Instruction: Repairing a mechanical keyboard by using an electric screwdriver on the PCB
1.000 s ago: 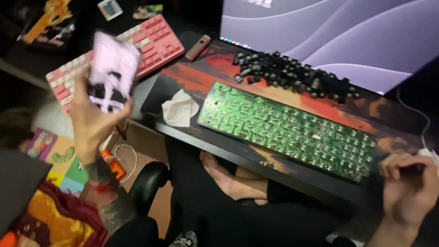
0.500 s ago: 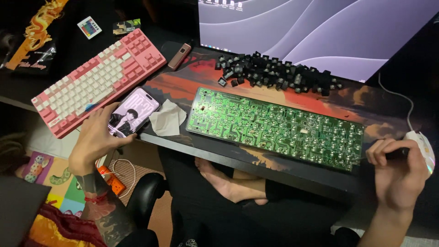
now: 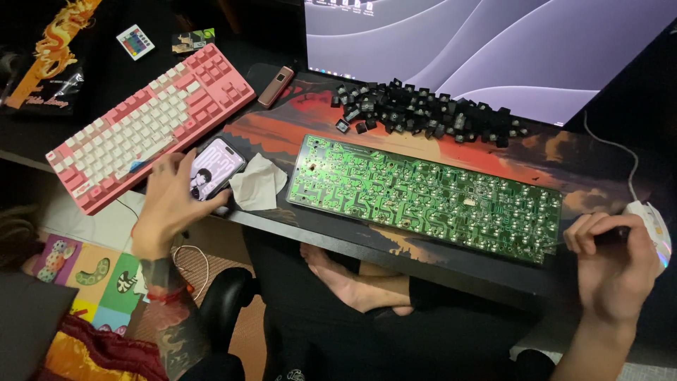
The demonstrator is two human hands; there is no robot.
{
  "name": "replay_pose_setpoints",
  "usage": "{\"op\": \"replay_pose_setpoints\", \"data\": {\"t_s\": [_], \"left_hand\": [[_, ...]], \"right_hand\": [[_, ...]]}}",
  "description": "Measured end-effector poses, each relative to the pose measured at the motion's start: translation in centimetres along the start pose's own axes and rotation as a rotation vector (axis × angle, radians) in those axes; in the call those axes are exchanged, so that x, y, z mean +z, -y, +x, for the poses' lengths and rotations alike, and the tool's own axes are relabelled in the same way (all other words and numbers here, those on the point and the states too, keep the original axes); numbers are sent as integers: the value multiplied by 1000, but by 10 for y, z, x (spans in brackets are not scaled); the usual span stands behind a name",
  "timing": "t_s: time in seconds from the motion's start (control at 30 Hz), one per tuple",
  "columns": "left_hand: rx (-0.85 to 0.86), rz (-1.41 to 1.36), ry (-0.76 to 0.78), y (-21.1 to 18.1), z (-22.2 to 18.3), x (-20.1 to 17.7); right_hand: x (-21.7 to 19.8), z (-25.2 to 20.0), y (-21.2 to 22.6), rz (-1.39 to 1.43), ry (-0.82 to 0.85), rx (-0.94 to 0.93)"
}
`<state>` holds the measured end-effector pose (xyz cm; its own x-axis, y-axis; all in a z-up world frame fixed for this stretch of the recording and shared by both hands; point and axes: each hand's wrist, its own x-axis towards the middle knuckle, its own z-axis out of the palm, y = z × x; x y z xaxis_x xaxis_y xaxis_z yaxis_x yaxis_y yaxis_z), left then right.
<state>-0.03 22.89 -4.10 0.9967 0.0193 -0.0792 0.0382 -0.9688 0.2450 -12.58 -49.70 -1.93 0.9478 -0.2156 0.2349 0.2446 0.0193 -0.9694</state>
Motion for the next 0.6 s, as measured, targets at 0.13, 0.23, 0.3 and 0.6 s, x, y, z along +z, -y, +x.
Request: {"op": "replay_pose_setpoints", "data": {"t_s": [0.13,0.23,0.3,0.6], "left_hand": [[138,22,-244,-7,5,15],[148,17,-281,-14,4,9],[151,4,-292,-13,4,8],[180,-12,-234,-6,10,3]], "right_hand": [[-2,1,-1,69,6,-4],[-2,2,-1,37,18,-10],[-3,3,-1,5,25,-14],[-5,0,0,36,35,-21]]}}
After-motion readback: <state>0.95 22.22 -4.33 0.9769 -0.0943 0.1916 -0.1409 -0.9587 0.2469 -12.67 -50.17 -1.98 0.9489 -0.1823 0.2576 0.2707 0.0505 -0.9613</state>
